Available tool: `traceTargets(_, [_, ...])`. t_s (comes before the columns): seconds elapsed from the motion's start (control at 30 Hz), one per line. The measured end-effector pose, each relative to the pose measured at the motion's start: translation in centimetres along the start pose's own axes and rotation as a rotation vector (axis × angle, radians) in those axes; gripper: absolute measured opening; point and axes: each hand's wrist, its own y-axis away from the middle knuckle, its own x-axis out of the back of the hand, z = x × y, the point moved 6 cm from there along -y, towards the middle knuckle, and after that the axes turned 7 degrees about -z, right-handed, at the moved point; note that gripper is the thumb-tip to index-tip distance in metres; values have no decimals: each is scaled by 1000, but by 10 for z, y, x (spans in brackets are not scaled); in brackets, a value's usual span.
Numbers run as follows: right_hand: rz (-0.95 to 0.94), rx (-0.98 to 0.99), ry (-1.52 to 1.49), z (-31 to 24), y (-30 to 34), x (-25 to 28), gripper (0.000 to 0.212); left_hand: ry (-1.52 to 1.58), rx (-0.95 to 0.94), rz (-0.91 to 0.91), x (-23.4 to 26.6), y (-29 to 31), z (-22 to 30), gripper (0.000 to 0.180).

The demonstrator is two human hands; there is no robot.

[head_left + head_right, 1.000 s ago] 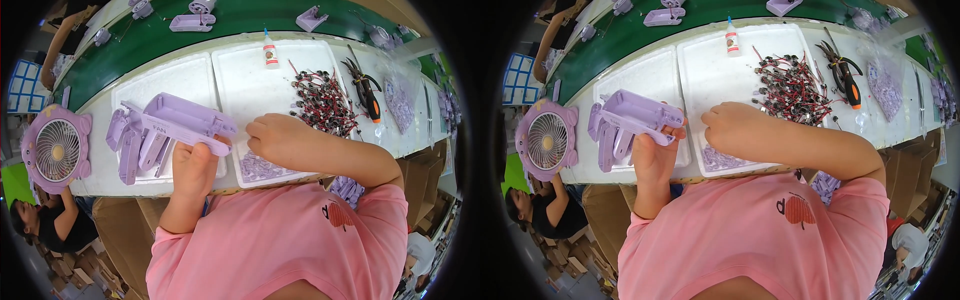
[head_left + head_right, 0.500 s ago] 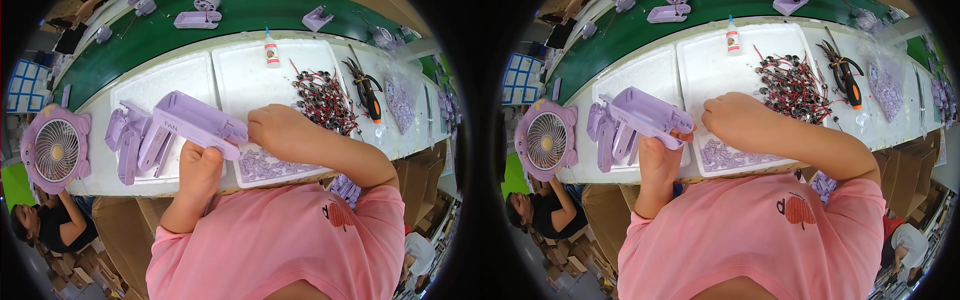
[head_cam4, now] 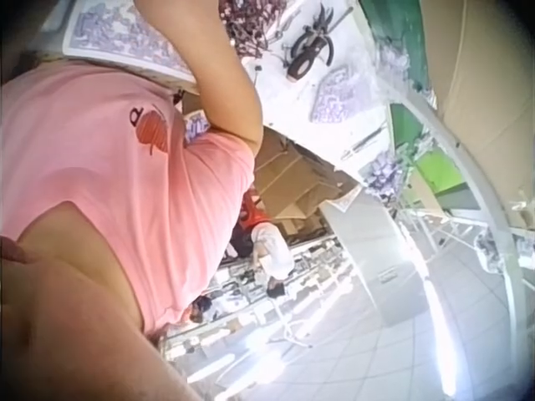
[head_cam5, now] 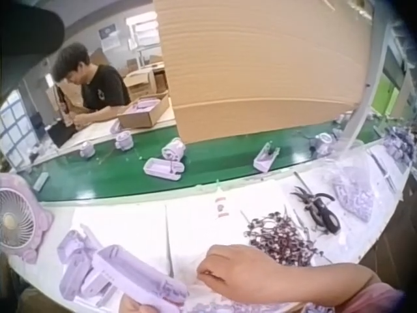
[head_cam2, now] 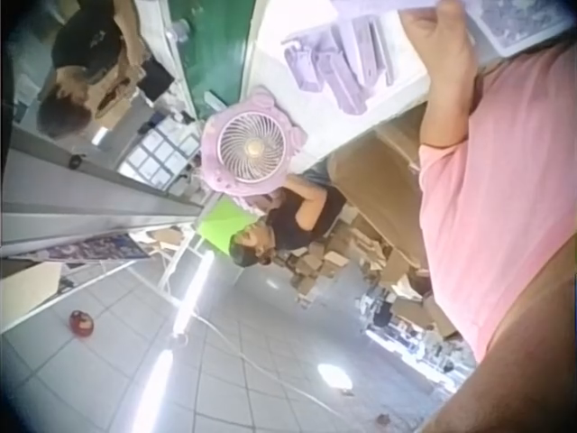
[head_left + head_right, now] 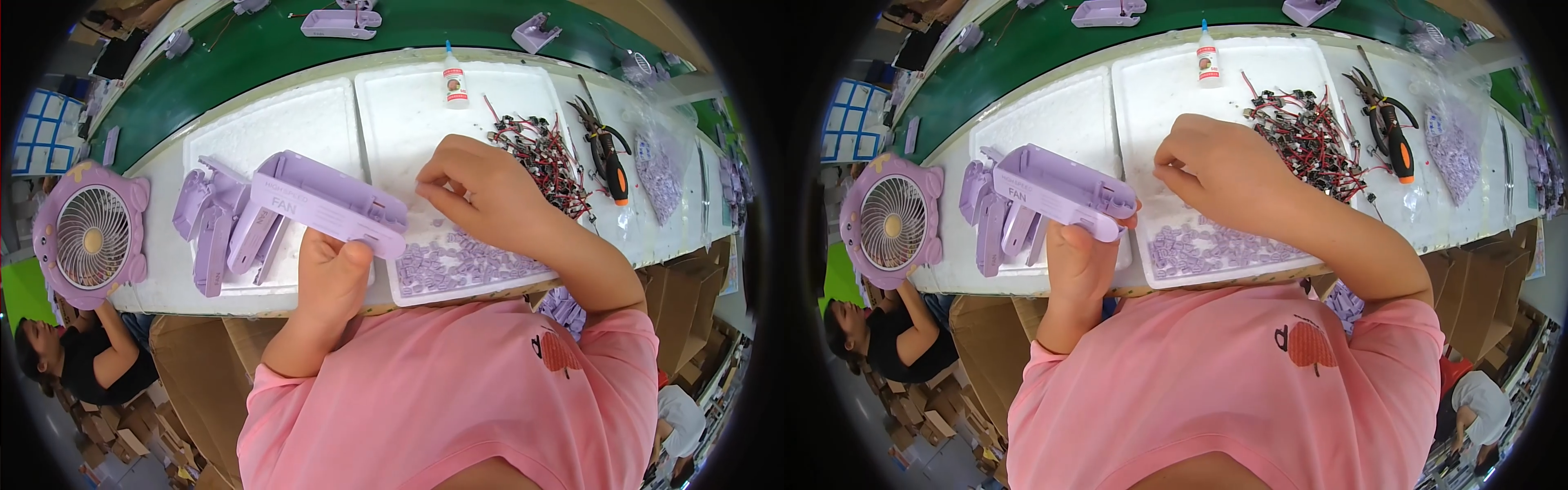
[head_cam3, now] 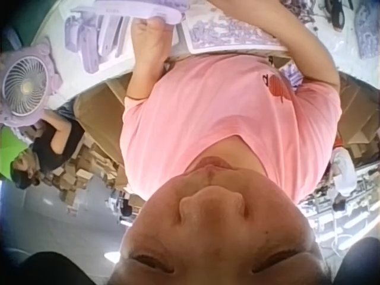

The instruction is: The person assembles portable fans by installing internal wiring harnesses and plastic components into the fan housing, using pliers and adhesive from a glue bottle.

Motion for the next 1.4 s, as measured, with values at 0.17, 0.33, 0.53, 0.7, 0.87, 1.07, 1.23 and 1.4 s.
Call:
traceTargets(0.17, [67, 107, -201, -17, -1, 13, 13, -137, 104, 14, 0, 8, 1, 69])
traceTargets(0.33, [89, 222, -159, -30, 2, 14, 17, -154, 123, 24, -12, 6, 7, 72])
traceTargets(0.53, [209, 371, -13, -38, 7, 16, 19, -293, -166, -95, -20, -3, 17, 51])
traceTargets(0.7, [209, 348, -52, -38, 8, 18, 20, -645, -256, -170, -25, -1, 22, 58])
traceTargets(0.87, [123, -1, -404, -25, 4, 18, 19, -687, -167, -193, -25, 1, 17, 62])
traceTargets(1.07, [-44, -152, -568, -13, 7, 10, 19, -275, -141, -117, -24, 7, 13, 61])
traceTargets(1.23, [-231, -354, -656, -6, 1, 5, 13, -126, -53, -173, -20, 7, 5, 59])
traceTargets(1.4, [-91, -266, -260, 16, -19, 26, 4, 125, 98, -86, -10, 5, -2, 51])
